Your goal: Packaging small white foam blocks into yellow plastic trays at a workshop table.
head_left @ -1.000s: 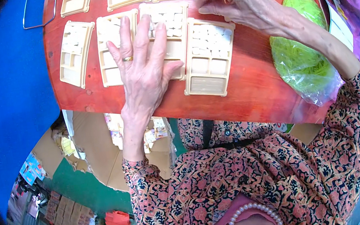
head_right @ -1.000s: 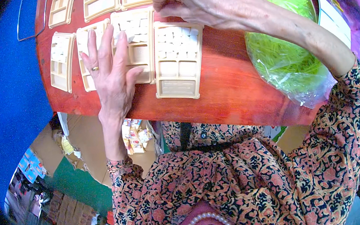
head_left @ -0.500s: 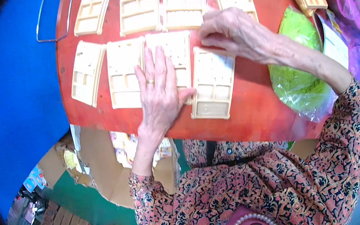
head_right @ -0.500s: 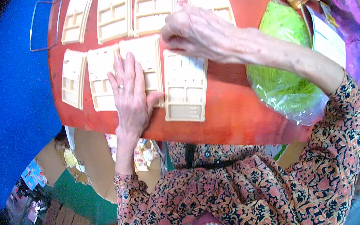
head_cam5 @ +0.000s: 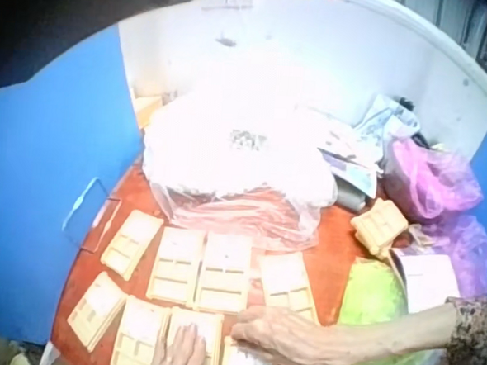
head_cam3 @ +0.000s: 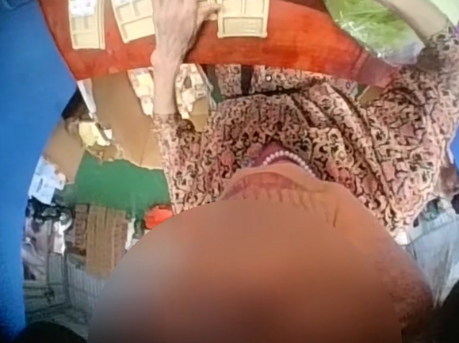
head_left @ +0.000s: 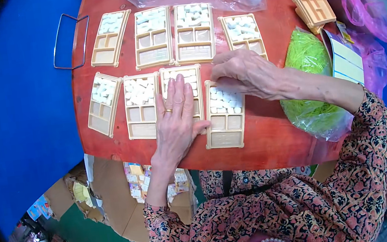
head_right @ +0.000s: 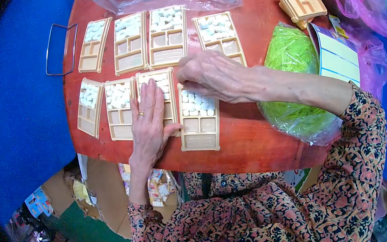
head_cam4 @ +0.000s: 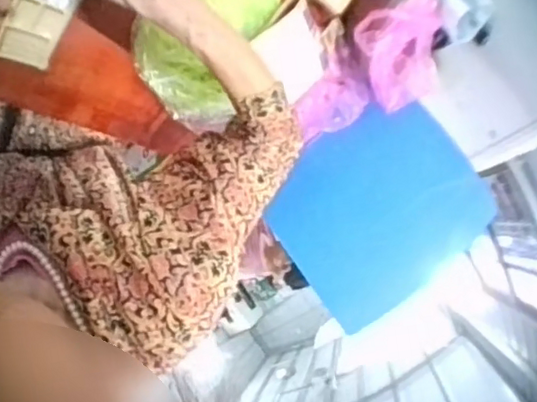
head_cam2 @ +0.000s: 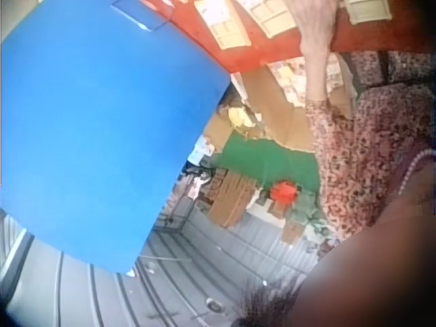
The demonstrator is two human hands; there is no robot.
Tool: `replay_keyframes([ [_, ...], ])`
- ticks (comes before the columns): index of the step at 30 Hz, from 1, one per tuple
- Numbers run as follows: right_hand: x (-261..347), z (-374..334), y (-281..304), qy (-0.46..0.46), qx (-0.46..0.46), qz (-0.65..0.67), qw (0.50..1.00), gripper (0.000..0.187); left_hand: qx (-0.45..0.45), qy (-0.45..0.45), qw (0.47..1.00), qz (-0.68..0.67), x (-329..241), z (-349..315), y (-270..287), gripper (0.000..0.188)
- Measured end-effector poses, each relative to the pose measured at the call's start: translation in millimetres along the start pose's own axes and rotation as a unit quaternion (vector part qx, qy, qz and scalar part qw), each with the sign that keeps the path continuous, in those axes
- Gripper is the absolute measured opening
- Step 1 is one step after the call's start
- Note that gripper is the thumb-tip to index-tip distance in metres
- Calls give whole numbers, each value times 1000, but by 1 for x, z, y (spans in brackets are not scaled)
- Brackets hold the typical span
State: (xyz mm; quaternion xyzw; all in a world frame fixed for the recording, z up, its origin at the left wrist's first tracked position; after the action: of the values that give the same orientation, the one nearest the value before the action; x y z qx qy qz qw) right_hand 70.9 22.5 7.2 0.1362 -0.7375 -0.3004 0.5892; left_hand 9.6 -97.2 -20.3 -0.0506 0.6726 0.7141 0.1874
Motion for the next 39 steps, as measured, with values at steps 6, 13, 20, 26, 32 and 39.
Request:
replay_keyframes([
  [6, 1, 0, 2, -11, 3, 9, 1000, 7, 13, 55, 998, 20, 10, -9, 1, 90],
  [13, 5, 7, 3, 12, -4, -9, 1000, 7, 22, 51, 998, 42, 8, -11, -2, 91],
  [20, 2, 24, 0, -1, 25, -63, 998, 9, 55, 45, 997, 23, 7, -13, -7, 95],
  [26, -3, 11, 0, 8, 24, -55, 998, 6, 11, 62, 998, 8, 11, -5, 8, 97],
  [32, -30, 6, 38, -17, -59, -118, 991, 10, 63, 46, 997, -22, 6, -2, -6, 96],
  [39, -78, 8, 88, -106, -156, -107, 976, 9, 50, 51, 997, -13, 7, -4, -1, 96],
])
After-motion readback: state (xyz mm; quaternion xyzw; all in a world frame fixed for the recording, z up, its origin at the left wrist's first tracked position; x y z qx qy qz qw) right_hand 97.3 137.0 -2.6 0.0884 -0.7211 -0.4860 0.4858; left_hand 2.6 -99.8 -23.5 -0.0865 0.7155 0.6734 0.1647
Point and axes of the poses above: each hand's wrist, its own z-axis towards the middle knuckle, its own y-axis out of the back of the hand, x = y × z, the point moved 9 cm from there along z, towards the middle knuckle, and after that the axes turned 9 degrees about -y, right-handed, at the moved point
